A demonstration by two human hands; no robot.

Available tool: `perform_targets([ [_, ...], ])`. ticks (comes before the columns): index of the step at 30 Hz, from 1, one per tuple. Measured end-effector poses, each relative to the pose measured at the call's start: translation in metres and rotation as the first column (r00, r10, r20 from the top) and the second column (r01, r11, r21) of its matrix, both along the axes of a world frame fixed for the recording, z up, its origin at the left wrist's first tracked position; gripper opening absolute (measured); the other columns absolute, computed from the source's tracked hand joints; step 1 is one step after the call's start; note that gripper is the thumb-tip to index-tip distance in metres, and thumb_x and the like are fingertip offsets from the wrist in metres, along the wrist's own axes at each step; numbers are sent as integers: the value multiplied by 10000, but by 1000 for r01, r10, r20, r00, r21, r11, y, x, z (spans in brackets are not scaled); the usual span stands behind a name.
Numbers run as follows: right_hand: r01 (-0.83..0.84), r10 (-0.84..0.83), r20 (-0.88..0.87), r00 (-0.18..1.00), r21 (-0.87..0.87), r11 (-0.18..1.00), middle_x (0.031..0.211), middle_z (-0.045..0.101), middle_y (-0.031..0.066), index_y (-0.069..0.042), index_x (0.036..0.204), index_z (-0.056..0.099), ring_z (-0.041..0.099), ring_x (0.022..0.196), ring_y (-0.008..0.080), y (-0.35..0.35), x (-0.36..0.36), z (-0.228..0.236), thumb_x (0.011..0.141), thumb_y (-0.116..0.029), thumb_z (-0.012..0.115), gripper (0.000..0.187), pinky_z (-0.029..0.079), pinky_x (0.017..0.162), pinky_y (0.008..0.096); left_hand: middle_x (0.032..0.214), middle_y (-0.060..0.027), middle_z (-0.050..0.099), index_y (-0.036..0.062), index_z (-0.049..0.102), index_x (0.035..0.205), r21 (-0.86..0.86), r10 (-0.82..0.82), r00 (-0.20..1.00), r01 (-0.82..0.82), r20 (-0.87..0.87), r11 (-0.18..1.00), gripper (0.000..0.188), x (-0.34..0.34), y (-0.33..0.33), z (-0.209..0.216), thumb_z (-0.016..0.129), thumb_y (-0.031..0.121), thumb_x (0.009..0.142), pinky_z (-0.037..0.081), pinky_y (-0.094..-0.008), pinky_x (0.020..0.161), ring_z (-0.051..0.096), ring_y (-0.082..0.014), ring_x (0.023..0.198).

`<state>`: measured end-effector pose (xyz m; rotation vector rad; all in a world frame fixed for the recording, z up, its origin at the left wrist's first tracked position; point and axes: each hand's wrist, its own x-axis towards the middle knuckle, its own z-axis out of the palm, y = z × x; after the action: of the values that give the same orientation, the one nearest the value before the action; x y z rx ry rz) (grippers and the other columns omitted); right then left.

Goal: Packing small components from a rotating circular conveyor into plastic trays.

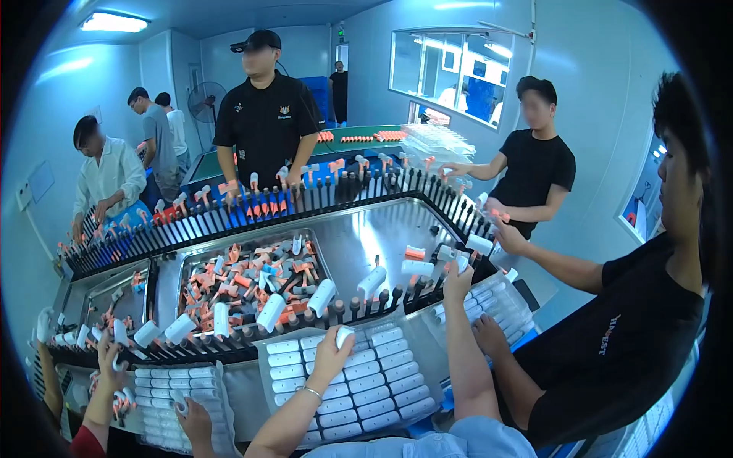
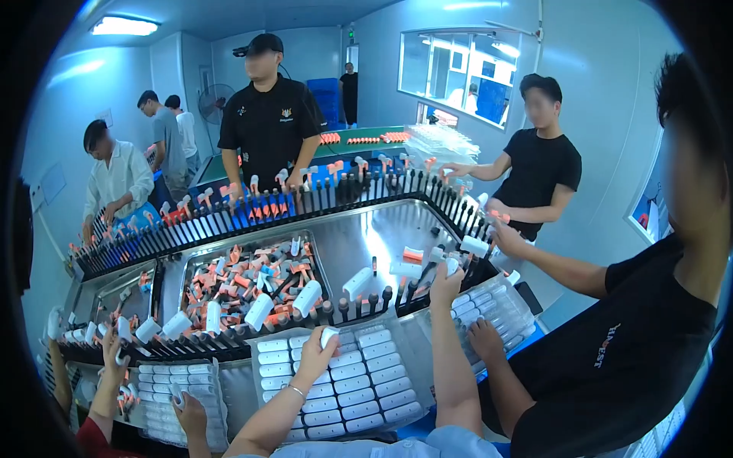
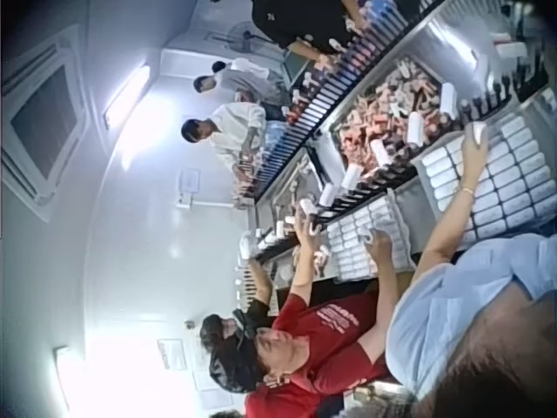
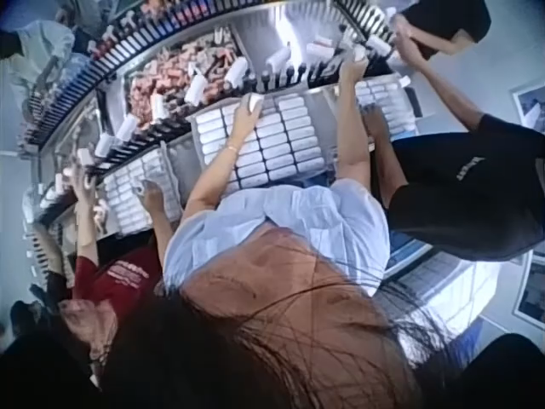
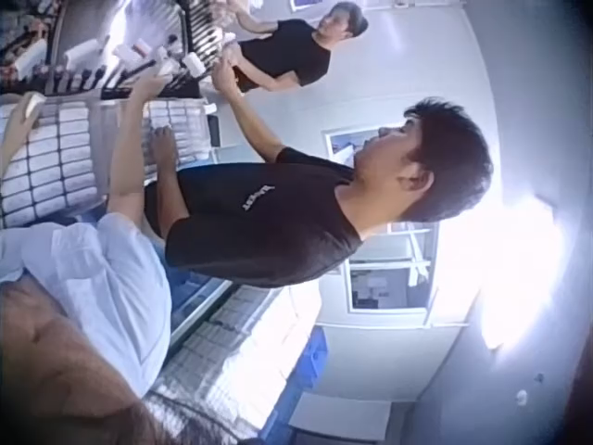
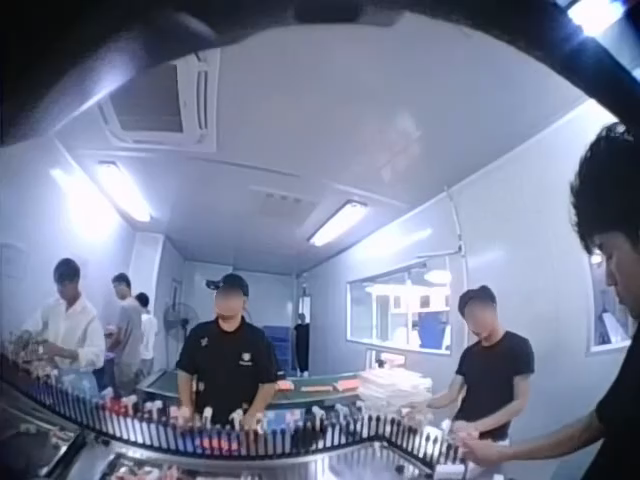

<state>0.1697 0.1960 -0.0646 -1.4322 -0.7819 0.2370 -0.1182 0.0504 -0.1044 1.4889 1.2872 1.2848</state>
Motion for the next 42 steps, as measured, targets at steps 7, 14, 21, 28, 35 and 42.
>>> perform_targets([
  [7, -109, 193, 427, 884, -212, 971, 990, 597, 227, 12, 1130, 509, 589, 935, 338, 20, -15, 22, 791, -258, 591, 441, 446, 820, 415, 758, -112, 659, 24, 525, 1082, -10, -9, 1000, 9, -1, 1000, 366, -2, -2, -4, 595, 305, 857, 506, -290, 598, 666, -195, 652],
  [14, -264, 650, 582, 489, -612, 746, 840, 633, 249, 45, 989, 569, 601, 884, 398, 32, -45, 62, 794, -357, 522, 449, 462, 813, 449, 757, -112, 655, 31, 525, 1075, -31, 3, 1000, -2, 12, 1000, 354, -1, -3, 0, 605, 295, 853, 504, -290, 581, 660, -189, 638],
  [21, -229, 552, 721, 419, -505, 832, 698, 616, 203, 15, 840, 605, 619, 666, 370, 32, -99, 35, 865, -374, 491, 406, 488, 648, 461, 747, -122, 645, 13, 525, 1079, -22, 20, 1000, -20, 8, 1000, 353, 5, 2, 4, 605, 274, 854, 500, -276, 571, 656, -180, 628],
  [28, -490, 305, 816, 491, -31, 871, 1078, 512, 245, 35, 1104, 477, 479, 1039, 411, -20, -137, 25, 789, -198, 615, 415, 388, 900, 468, 732, -103, 641, 9, 523, 1072, -8, 1, 998, 0, 62, 1000, 326, 9, 7, -5, 597, 248, 863, 498, -274, 559, 648, -159, 614],
  [35, -684, 776, 494, 393, -407, 605, 808, 602, 96, -62, 823, 634, 584, 794, 280, -100, -90, -4, 749, -193, 657, 152, 428, 837, 420, 729, -106, 650, 14, 531, 1066, -1, 17, 1000, -17, 24, 1000, 338, 2, 3, -11, 592, 278, 864, 497, -274, 563, 662, -177, 629],
  [42, -394, 809, 588, -10, -745, 538, 1015, 568, 111, -107, 937, 673, 508, 1026, 296, -90, -80, -24, 718, -241, 664, 257, 438, 859, 418, 767, -101, 658, 22, 531, 1079, -23, 15, 1000, -15, 10, 1000, 327, 5, 3, -2, 594, 261, 865, 508, -261, 578, 664, -171, 644],
])
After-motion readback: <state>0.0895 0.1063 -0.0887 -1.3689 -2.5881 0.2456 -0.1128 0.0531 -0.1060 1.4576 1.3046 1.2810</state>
